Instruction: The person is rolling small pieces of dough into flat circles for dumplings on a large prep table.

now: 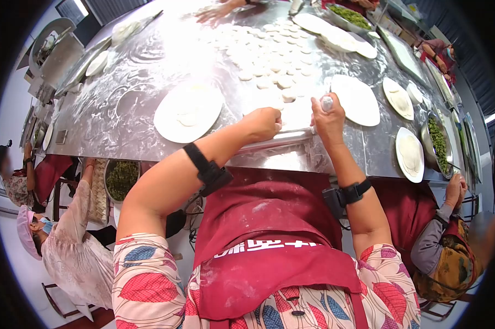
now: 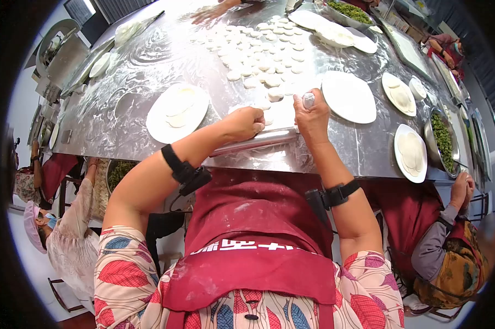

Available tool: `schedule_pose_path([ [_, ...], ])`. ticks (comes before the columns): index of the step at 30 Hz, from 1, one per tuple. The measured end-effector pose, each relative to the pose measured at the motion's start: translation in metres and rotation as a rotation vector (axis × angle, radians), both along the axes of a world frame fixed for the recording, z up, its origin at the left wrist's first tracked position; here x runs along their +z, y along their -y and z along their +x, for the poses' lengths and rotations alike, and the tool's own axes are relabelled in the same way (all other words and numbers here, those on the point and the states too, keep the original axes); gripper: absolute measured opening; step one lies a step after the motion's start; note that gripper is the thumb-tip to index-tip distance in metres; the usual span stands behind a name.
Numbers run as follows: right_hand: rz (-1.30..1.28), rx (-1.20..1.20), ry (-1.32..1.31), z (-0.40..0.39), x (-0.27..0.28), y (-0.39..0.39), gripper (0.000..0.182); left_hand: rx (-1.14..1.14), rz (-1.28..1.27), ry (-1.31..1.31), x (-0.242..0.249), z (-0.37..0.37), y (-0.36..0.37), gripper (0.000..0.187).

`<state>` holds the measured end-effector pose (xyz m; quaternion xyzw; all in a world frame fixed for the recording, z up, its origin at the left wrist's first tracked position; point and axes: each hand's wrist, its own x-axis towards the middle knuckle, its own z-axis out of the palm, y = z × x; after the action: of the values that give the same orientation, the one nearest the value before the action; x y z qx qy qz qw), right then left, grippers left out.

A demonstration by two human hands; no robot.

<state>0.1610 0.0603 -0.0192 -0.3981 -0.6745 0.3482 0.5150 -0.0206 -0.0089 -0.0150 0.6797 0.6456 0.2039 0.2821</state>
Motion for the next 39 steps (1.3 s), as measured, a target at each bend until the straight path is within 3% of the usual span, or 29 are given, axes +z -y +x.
schedule_pose_path([
  [4, -0.094, 0.038, -0.036, 0.027, 0.000, 0.031, 0.017, -0.164, -0.107, 0.004, 0.003, -0.009, 0.002, 0.013],
  [7, -0.111, 0.132, -0.178, 0.045, -0.001, 0.065, 0.018, -0.049, -0.195, 0.183, 0.005, -0.012, 0.011, 0.013],
  [12, -0.080, 0.049, -0.066, 0.005, 0.004, 0.007, 0.017, -0.135, 0.006, 0.013, 0.000, -0.001, -0.002, 0.016],
  [16, -0.090, 0.046, -0.043, 0.017, 0.004, 0.020, 0.018, -0.223, -0.069, 0.012, -0.001, -0.005, -0.003, 0.017],
  [20, -0.119, 0.110, -0.119, 0.041, -0.002, 0.054, 0.017, -0.031, -0.268, 0.259, -0.005, -0.015, 0.009, 0.021],
  [24, -0.040, 0.030, -0.037, 0.010, 0.001, 0.010, 0.018, -0.155, -0.031, -0.020, -0.003, -0.011, 0.001, 0.020],
  [28, -0.051, 0.005, 0.052, 0.003, 0.010, 0.008, 0.018, -0.096, -0.025, 0.033, -0.002, 0.004, -0.010, 0.017],
  [31, 0.147, -0.040, 0.133, 0.043, -0.022, 0.030, 0.018, -0.098, 0.045, -0.097, -0.005, 0.000, -0.001, 0.018],
  [33, -0.014, 0.080, -0.089, 0.052, -0.017, 0.062, 0.018, -0.007, 0.030, 0.003, -0.008, -0.005, 0.005, 0.016],
  [34, -0.080, 0.049, -0.066, 0.046, -0.003, 0.068, 0.018, 0.005, -0.006, 0.068, -0.005, -0.005, 0.010, 0.016],
  [36, -0.044, 0.006, -0.044, 0.028, -0.005, 0.043, 0.018, -0.001, -0.104, 0.113, 0.006, 0.001, 0.016, 0.018],
  [39, 0.032, -0.028, 0.025, -0.002, 0.002, 0.001, 0.016, 0.052, -0.012, -0.034, 0.002, 0.007, 0.002, 0.022],
])
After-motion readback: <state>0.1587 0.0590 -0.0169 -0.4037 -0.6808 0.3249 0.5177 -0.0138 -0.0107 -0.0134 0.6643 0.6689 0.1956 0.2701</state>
